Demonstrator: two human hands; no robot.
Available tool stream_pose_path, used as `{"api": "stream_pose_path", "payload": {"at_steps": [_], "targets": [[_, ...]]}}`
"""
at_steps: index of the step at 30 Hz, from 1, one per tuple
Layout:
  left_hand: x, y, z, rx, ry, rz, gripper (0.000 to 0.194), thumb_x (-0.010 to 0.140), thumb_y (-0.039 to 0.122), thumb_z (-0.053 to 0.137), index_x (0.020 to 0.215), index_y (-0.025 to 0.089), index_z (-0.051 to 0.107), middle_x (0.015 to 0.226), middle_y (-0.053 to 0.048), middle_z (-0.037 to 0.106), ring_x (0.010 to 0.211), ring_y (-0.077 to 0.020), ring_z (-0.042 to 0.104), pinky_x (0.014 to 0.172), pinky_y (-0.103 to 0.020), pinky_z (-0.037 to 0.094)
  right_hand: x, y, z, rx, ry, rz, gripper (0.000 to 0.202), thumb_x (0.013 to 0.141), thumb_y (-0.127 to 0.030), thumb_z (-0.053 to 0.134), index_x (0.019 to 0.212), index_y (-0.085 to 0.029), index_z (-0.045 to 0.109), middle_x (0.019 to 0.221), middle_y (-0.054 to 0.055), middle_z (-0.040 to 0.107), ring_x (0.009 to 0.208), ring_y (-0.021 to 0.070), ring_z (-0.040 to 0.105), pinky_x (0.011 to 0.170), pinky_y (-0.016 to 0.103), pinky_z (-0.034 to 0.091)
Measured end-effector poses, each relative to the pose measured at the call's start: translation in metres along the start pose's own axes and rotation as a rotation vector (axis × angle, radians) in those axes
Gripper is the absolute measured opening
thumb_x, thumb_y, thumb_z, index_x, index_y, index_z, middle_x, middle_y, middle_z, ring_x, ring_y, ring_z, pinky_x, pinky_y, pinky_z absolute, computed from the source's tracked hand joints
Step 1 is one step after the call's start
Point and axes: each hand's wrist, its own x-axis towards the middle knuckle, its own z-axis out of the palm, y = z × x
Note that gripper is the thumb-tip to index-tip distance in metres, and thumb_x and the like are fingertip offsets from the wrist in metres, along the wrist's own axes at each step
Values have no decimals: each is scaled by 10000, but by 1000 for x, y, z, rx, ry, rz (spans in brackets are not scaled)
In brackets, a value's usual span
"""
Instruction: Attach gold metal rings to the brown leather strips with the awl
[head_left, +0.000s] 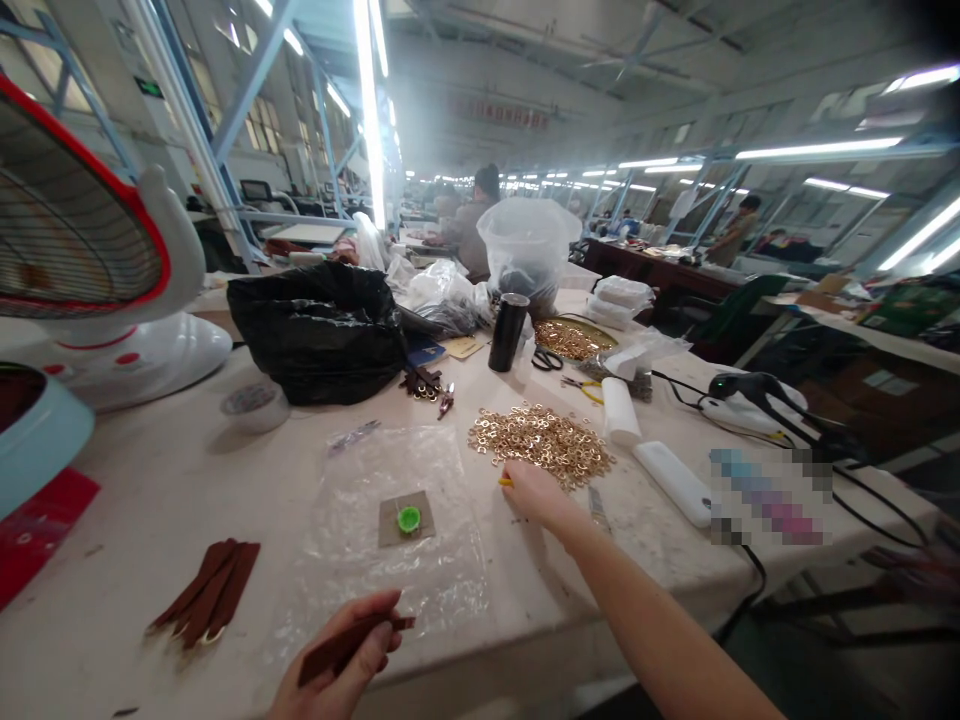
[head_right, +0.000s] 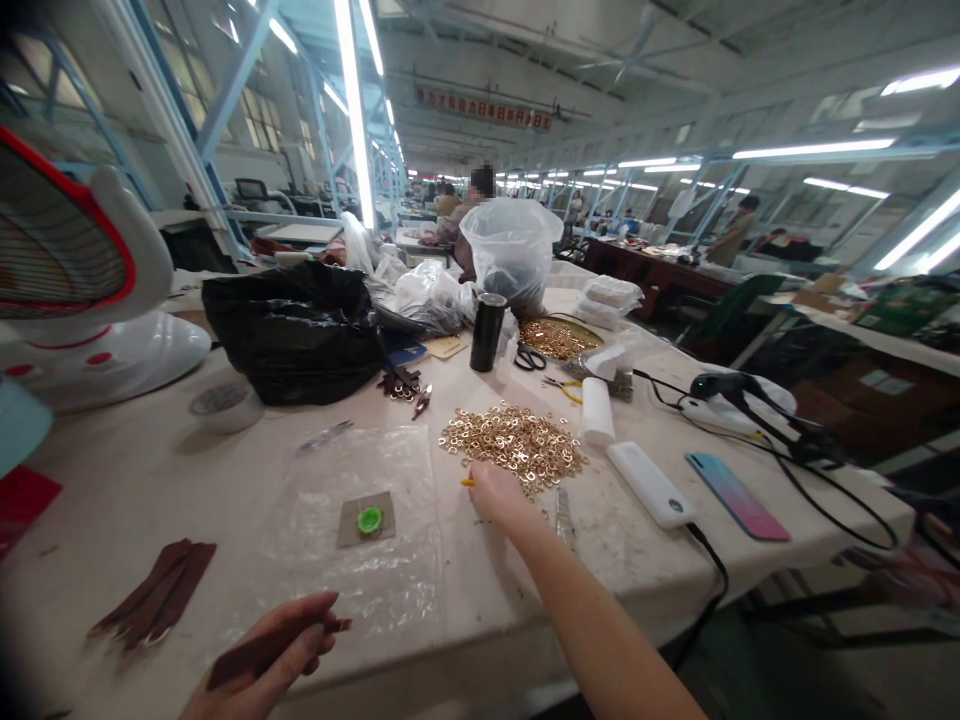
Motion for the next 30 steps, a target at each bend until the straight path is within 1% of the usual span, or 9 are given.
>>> {"api": "stream_pose_path", "payload": {"at_steps": [4, 6, 8, 10, 13, 16, 19, 25, 30], "targets": [[-6, 15, 5, -46, 76, 22, 349, 568, 441, 719, 776, 181, 616, 602, -35, 708, 550, -189, 623, 525, -276, 492, -33, -23, -3, 188, -16, -143, 42, 793, -167, 522, 796, -160, 563, 830, 34, 618, 766, 141, 545, 656, 223, 382], [-8, 27, 12, -105, 106, 34, 288, 589, 374, 715, 754, 186, 573, 578, -18, 696, 542, -178, 619, 511, -263, 472, -53, -40, -4, 315, -54, -215, 77, 817, -245, 511, 797, -176, 539, 702, -21, 553, 636, 105, 494, 574, 198, 372], [-9, 39, 19, -156, 124, 55, 233, 610, 314, 703, 722, 190, 540, 556, 6, 674, 535, -160, 612, 515, -249, 460, -72, -57, -3, 667, -117, -261, 100, 806, -277, 532, 789, -178, 520, 590, -59, 427, 532, 89, 396, 498, 194, 328], [-8, 46, 24, -194, 137, 81, 202, 625, 277, 687, 704, 191, 522, 542, 27, 652, 531, -143, 604, 522, -239, 453, -87, -71, -2, 828, -162, -294, 103, 785, -273, 557, 765, -184, 509, 575, -69, 374, 507, 83, 345, 470, 192, 298], [-4, 46, 26, -202, 130, 92, 184, 646, 279, 660, 701, 192, 507, 534, 36, 638, 514, -133, 591, 506, -234, 442, -100, -85, -1, 726, -136, -426, 43, 763, -174, 555, 740, -183, 519, 655, -35, 467, 576, 97, 420, 528, 203, 337], [2, 36, 22, -107, 30, 55, 213, 642, 334, 649, 680, 190, 497, 473, 37, 603, 433, -133, 551, 436, -237, 407, -106, -91, 0, 513, -103, -619, 92, 781, -107, 497, 765, -179, 552, 794, 21, 562, 703, 128, 511, 632, 228, 379], [7, 24, 16, -16, -91, 18, 239, 641, 378, 635, 660, 191, 489, 425, 53, 554, 380, -123, 512, 399, -231, 375, -107, -93, 1, 339, -115, -700, 141, 823, -136, 457, 781, -178, 585, 789, 40, 597, 674, 139, 529, 620, 239, 374], [10, 18, 9, 18, -184, -4, 255, 621, 385, 642, 650, 191, 479, 439, 70, 518, 354, -97, 459, 383, -224, 345, -105, -93, 2, 292, -155, -590, 103, 803, -250, 556, 758, -174, 608, 731, 32, 615, 647, 143, 520, 588, 238, 349], [4, 25, 9, 12, -171, -16, 275, 599, 379, 671, 679, 185, 494, 477, 66, 528, 414, -108, 496, 427, -229, 371, -102, -90, 8, 679, -501, -340, 128, 773, -228, 561, 662, -171, 589, 572, -44, 513, 535, 87, 431, 505, 194, 311]]}}
